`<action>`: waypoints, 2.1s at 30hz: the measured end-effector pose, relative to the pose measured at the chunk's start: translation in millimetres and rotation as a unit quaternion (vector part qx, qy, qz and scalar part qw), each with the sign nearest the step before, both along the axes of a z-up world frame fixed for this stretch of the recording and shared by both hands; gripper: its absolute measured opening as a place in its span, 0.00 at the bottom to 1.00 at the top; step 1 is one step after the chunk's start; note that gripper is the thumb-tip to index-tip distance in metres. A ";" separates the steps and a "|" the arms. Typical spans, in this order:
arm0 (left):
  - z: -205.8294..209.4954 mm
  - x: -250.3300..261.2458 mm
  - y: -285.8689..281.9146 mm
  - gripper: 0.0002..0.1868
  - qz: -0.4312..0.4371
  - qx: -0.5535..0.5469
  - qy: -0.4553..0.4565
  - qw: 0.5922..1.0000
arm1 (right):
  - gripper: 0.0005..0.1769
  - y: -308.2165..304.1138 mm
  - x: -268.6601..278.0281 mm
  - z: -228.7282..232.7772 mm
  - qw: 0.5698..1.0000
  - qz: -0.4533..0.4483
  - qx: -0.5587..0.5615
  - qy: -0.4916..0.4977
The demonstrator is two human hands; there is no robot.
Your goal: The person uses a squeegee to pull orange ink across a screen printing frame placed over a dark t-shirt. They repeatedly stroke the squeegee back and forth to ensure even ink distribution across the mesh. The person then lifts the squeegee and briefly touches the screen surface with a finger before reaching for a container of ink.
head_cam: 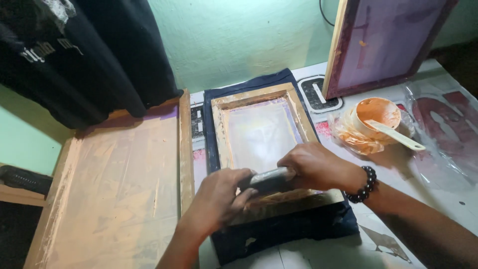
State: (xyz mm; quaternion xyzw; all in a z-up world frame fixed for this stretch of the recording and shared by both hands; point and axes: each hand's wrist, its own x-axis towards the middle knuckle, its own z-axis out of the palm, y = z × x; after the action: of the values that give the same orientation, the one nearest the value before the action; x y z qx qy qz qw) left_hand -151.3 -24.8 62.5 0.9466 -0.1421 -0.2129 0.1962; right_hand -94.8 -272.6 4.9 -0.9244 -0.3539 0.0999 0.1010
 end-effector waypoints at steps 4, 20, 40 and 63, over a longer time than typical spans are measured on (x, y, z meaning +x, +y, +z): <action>8.7 34.6 4.6 0.21 0.022 -0.054 -0.036 0.998 | 0.15 6.3 14.2 40.1 0.996 -0.080 0.035 0.029; -44.9 100.2 9.2 0.10 -0.090 -0.071 -0.251 0.961 | 0.07 -1.1 66.2 -41.7 0.982 -0.062 0.029 -0.178; -94.0 165.5 18.1 0.14 -0.124 -0.054 -0.335 0.933 | 0.18 5.9 135.5 -43.7 0.984 -0.098 0.054 -0.138; -121.8 132.8 11.1 0.13 -0.116 -0.028 -0.358 0.926 | 0.07 5.0 90.7 -90.6 0.958 -0.070 0.043 -0.275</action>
State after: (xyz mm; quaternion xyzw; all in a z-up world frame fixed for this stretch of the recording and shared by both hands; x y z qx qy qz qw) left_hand -18.4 -13.6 -59.2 0.9310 -0.3172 0.1229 0.1325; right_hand -4.0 -267.5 -85.7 -0.9333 -0.3067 -0.1810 0.0464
